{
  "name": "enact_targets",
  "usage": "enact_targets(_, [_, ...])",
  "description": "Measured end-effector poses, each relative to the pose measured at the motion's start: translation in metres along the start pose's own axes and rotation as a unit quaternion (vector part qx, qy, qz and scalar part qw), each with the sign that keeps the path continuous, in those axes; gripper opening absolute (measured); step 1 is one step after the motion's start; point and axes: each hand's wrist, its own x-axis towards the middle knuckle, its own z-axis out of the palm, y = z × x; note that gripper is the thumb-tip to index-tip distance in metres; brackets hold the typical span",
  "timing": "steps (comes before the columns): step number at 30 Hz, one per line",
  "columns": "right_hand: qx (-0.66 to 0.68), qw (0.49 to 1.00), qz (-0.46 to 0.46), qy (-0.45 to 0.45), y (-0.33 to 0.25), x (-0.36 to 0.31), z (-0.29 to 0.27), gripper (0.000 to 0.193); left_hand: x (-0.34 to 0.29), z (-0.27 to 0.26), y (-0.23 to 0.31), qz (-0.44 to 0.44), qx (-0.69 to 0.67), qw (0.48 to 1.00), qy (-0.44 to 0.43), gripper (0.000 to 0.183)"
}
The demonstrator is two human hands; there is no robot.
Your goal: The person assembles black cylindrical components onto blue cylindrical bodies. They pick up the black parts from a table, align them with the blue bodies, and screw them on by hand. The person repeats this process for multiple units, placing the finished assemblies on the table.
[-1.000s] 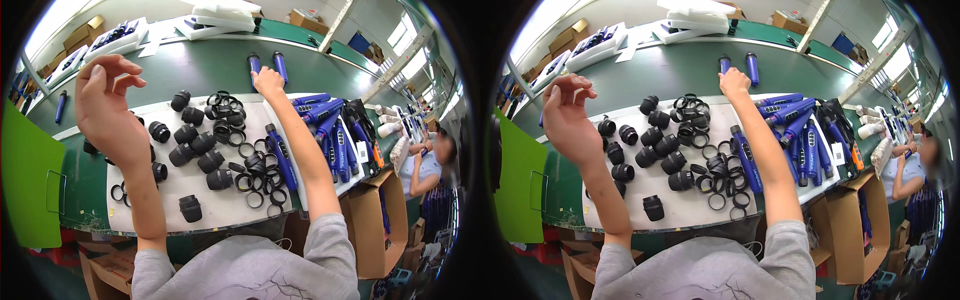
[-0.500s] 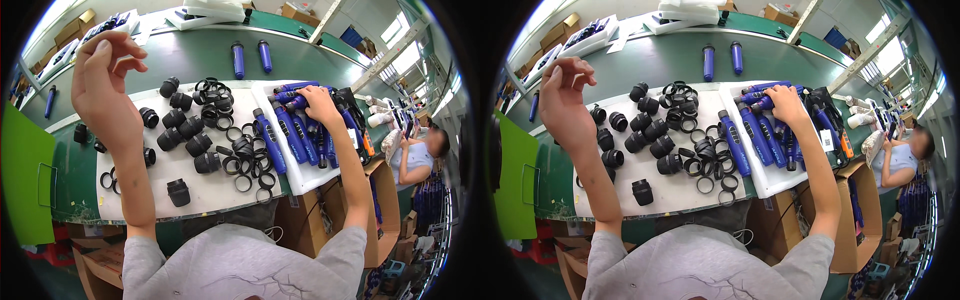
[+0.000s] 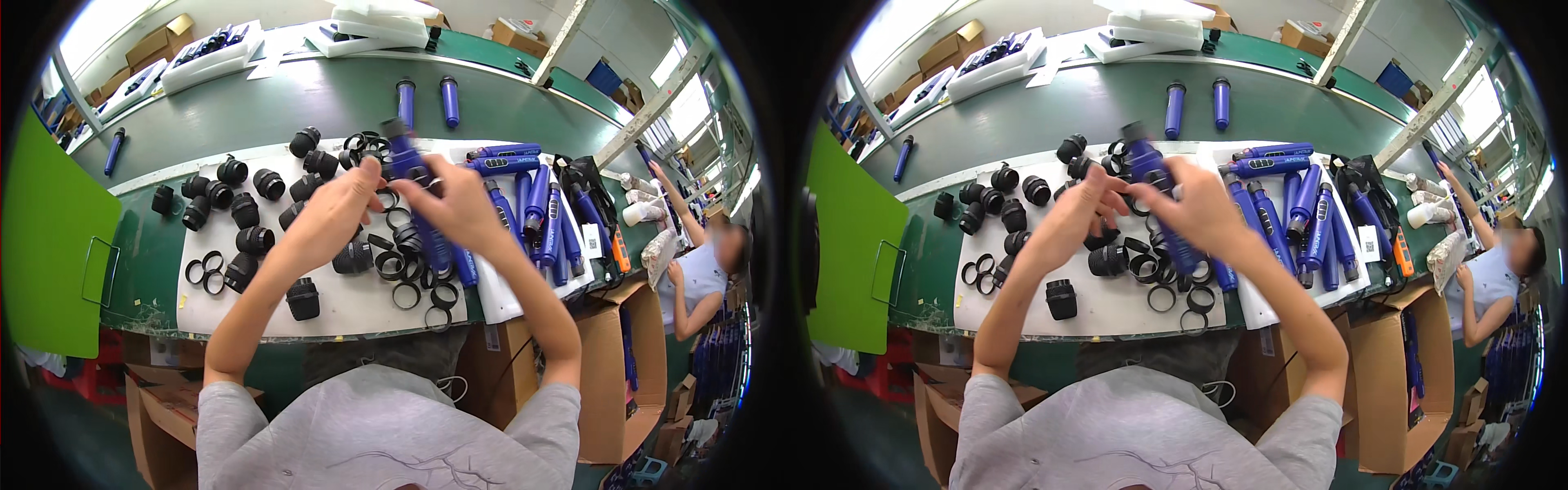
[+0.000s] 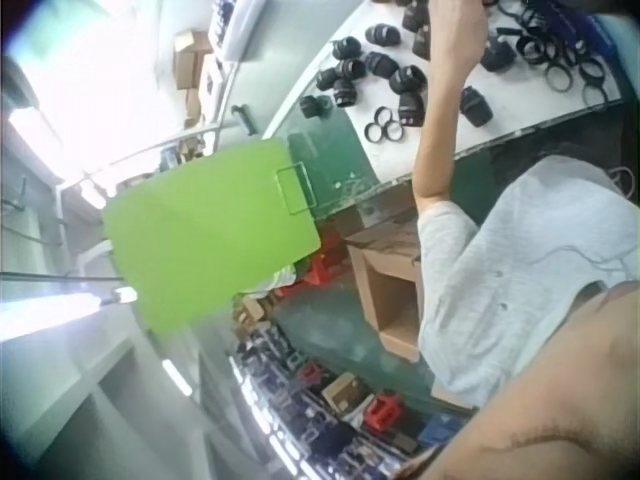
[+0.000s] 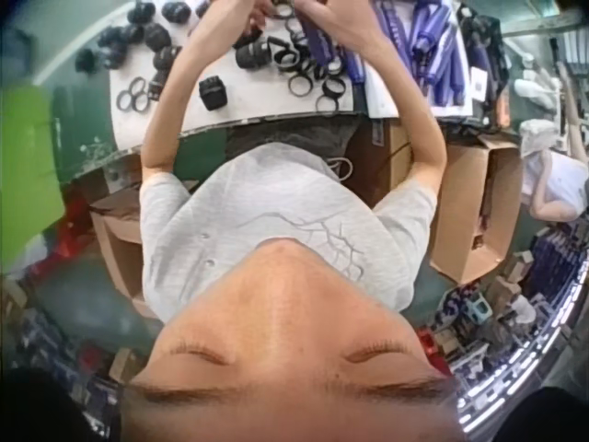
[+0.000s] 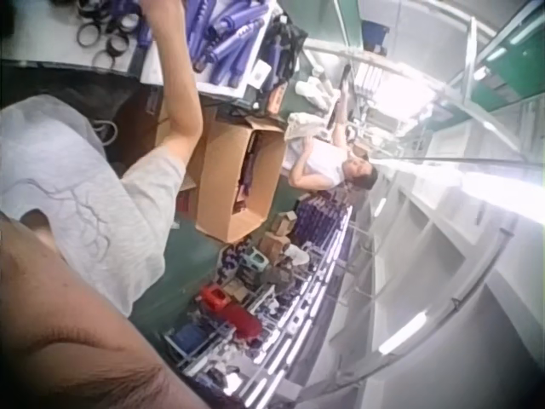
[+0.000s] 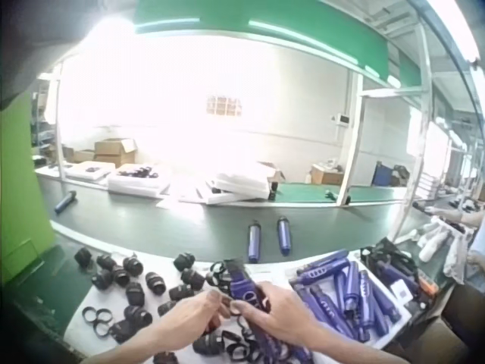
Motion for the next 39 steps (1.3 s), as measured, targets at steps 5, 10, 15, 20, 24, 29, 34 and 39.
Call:
enact_targets(5, [0.104,0.986,-0.125,-0.050,-0.016,-0.002,0.040,0.040,0.008,-0.001,-0.023,0.053,-0.174,0.982,0.044,0.034])
enact_targets(10, [0.038,0.981,-0.127,-0.142,-0.010,0.005,0.028,0.030,0.013,-0.033,-0.049,-0.042,-0.257,0.965,-0.019,0.038])
enact_targets(15, [-0.111,0.937,-0.275,-0.186,0.041,0.001,0.043,0.030,0.009,-0.046,-0.050,-0.076,-0.279,0.957,0.020,0.043])
enact_targets(20, [0.033,0.954,-0.193,-0.226,0.058,0.000,0.049,0.021,0.007,-0.060,-0.053,-0.116,-0.232,0.966,-0.026,0.045])
enact_targets(24, [0.309,0.931,-0.012,-0.194,0.060,0.004,0.037,0.021,0.003,-0.061,-0.050,-0.113,-0.243,0.956,-0.123,0.052])
enact_targets(29, [0.391,0.914,-0.021,-0.104,0.047,-0.002,0.047,0.058,0.000,-0.046,-0.051,-0.164,-0.194,0.940,-0.226,0.046])
enact_targets(34, [0.427,0.896,0.043,-0.111,0.037,-0.010,0.046,0.066,-0.001,-0.050,-0.051,-0.159,-0.205,0.930,-0.261,0.049])
enact_targets(39, [0.460,0.884,0.007,-0.086,0.035,-0.010,0.052,0.073,-0.001,-0.049,-0.049,-0.162,-0.182,0.918,-0.311,0.045])
